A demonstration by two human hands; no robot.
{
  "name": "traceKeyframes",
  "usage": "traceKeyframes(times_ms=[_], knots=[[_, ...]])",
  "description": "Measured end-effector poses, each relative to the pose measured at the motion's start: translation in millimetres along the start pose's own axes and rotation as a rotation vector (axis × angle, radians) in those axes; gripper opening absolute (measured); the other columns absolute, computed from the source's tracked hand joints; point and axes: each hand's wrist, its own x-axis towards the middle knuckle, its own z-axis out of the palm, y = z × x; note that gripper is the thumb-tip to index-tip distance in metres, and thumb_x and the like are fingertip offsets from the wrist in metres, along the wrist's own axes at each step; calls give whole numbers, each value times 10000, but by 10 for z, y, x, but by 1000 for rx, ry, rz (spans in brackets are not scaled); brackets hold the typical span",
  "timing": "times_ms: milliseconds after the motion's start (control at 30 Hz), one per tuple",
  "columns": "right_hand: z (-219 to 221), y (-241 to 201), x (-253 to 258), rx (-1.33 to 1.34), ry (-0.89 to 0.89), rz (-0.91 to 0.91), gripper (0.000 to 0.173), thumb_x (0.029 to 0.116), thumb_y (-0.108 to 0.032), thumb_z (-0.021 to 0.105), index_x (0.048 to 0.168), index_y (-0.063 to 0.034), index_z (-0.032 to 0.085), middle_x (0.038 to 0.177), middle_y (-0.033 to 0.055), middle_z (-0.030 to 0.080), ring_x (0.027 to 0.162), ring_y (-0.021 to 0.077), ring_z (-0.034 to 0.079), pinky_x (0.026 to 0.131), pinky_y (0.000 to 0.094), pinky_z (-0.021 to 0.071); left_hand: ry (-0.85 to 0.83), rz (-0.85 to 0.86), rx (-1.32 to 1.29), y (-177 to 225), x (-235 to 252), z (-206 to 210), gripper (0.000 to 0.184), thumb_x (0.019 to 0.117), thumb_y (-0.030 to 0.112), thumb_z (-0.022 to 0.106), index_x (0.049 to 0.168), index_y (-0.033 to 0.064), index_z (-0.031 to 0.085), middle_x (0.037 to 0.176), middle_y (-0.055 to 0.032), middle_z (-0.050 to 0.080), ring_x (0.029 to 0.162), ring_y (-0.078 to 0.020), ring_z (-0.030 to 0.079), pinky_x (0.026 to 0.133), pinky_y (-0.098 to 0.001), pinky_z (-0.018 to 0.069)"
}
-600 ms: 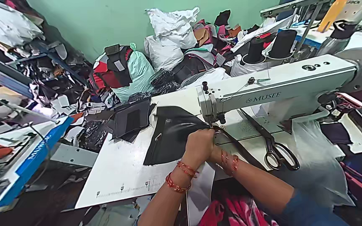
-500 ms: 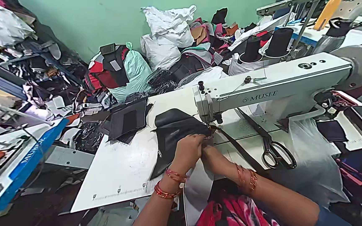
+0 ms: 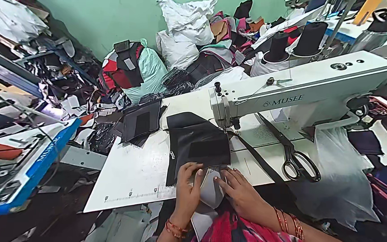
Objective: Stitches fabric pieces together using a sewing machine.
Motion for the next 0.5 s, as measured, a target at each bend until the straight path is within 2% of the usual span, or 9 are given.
traceKeyframes(times_ms=[100, 167, 200, 267, 333, 367, 400, 433, 500], knots=[[118, -13, 38, -116, 40, -4, 641, 755, 16, 712, 1366, -169, 649, 1337, 198, 647, 1228, 409, 635, 1026, 610, 488, -48, -215, 93, -112, -454, -74, 458, 1010, 347, 498, 1215, -36, 643, 1171, -192, 662, 1099, -282, 641, 960, -456, 526], [131, -19, 54, -129, 48, -13, 478, 836, -109, 669, 1312, -150, 688, 1288, 190, 674, 1176, 400, 662, 1001, 605, 498, -79, -216, 94, -93, -717, -56, 466, 1008, 366, 490, 1077, -34, 719, 1051, -173, 698, 1065, -305, 639, 985, -519, 458], [140, -20, 53, -122, 57, -27, 417, 866, -139, 639, 1278, -135, 704, 1266, 187, 684, 1159, 397, 668, 995, 605, 498, -86, -248, 44, -35, -782, -72, 426, 1021, 324, 471, 1024, -15, 729, 989, -114, 692, 1011, -214, 638, 959, -422, 481], [167, -6, 37, -107, 86, -69, 327, 917, -123, 583, 1210, -122, 728, 1237, 162, 701, 1152, 370, 675, 1004, 593, 495, -96, -445, -255, 128, -761, -149, 427, 1080, 195, 330, 972, 15, 702, 818, 47, 680, 782, -3, 639, 787, -206, 539], [170, 16, 22, -68, 138, -103, 280, 929, -72, 545, 1120, -120, 745, 1211, 126, 718, 1159, 330, 678, 1017, 554, 503, -166, -698, -572, 198, -637, -187, 488, 1109, 226, 199, 1003, 49, 642, 663, 72, 639, 583, -30, 616, 611, -216, 550], [151, 31, 15, -38, 168, -112, 268, 942, -55, 532, 1086, -120, 748, 1190, 105, 729, 1165, 305, 681, 1021, 515, 519, -221, -791, -640, 181, -575, -174, 437, 1116, 235, 237, 1026, 58, 626, 673, 50, 624, 596, -62, 614, 616, -250, 548], [125, 46, 0, -4, 199, -113, 264, 953, -46, 525, 1066, -121, 752, 1171, 91, 739, 1168, 283, 683, 1024, 471, 533, -279, -864, -690, 145, -514, -147, 395, 1121, 239, 305, 1040, 52, 644, 750, 9, 668, 687, -98, 662, 689, -296, 576], [94, 56, -15, 33, 228, -106, 268, 963, -42, 518, 1056, -124, 756, 1158, 81, 748, 1174, 262, 686, 1031, 429, 536, -333, -909, -720, 120, -452, -105, 397, 1126, 263, 337, 1033, 56, 663, 810, -12, 709, 765, -113, 701, 751, -317, 597], [17, 61, -28, 132, 273, -78, 284, 980, -29, 499, 1053, -107, 763, 1151, 81, 754, 1198, 229, 677, 1067, 357, 513, -424, -939, -682, 133, -309, -49, 436, 1125, 317, 349, 999, 74, 688, 841, -13, 732, 813, -113, 718, 775, -325, 602]])
